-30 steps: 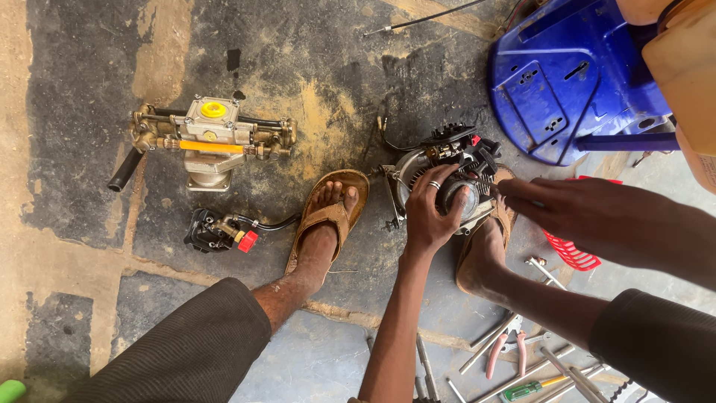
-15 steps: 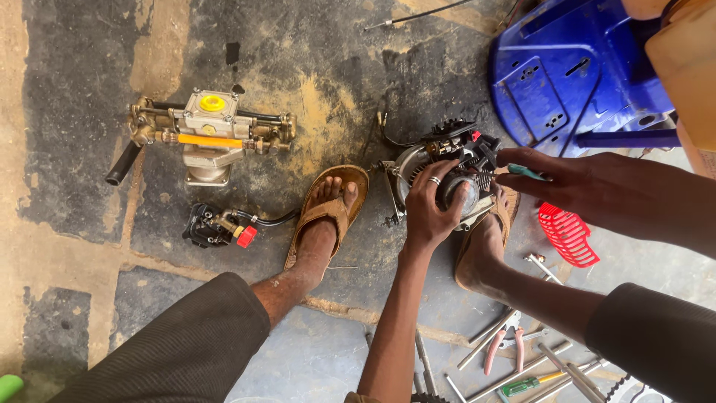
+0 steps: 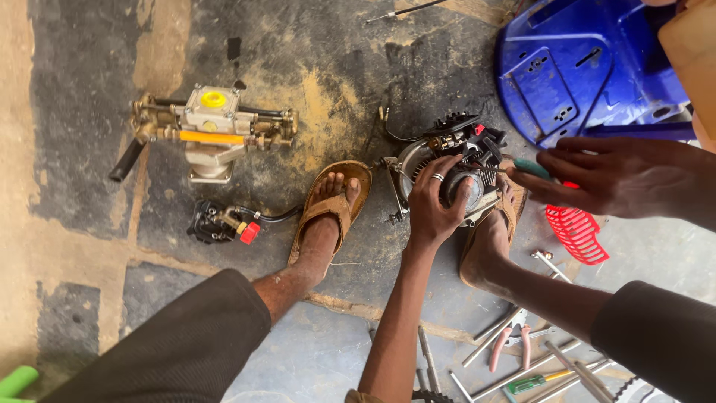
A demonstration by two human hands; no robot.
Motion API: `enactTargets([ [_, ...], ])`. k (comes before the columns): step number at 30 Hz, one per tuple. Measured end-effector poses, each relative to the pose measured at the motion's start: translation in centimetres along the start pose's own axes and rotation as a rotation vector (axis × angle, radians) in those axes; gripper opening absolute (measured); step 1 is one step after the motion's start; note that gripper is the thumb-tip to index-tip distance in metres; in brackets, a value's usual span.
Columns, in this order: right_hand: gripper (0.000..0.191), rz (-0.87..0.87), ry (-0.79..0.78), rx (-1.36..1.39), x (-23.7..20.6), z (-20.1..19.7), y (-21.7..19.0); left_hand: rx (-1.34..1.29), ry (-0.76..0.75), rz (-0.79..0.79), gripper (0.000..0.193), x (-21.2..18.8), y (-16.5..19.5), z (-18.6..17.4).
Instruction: The person sits on the floor and uses a screwdriver to tighten screws on a small engine. They adjust the engine's position and continue tightening various screws on the top and sides of the engine casing.
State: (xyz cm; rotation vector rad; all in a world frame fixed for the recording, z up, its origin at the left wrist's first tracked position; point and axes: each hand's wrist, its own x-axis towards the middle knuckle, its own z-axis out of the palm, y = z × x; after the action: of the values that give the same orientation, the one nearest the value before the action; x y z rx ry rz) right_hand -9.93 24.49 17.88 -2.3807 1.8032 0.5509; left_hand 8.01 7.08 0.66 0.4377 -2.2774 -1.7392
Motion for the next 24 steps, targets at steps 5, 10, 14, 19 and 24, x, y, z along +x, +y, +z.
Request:
enactTargets([
  [5, 0.081, 0.023, -0.111, 0.055, 0.0, -0.3, -1.1, -0.001, -0.032, -0.047, 0.046, -0.1, 0.3, -0.2],
  [10, 0.081, 0.098, -0.041, 0.119, 0.3, -1.4, -1.4, -0.007, -0.018, -0.005, 0.045, 0.2, 0.9, -0.5],
  [14, 0.068, 0.035, -0.021, -0.007, 0.8, -1.4, -1.7, 0.006, -0.01, 0.005, 0.045, 0.4, 1.1, -0.5],
  [19, 0.052, 0.004, 0.034, -0.133, 0.9, -1.3, -1.2, 0.008, -0.016, 0.013, 0.045, 0.1, 0.7, -0.3],
  [24, 0.043, 0.393, 0.222, 0.169, 2.3, -2.8, -1.7, 0.013, -0.024, -0.005, 0.045, 0.2, 0.0, 0.4],
])
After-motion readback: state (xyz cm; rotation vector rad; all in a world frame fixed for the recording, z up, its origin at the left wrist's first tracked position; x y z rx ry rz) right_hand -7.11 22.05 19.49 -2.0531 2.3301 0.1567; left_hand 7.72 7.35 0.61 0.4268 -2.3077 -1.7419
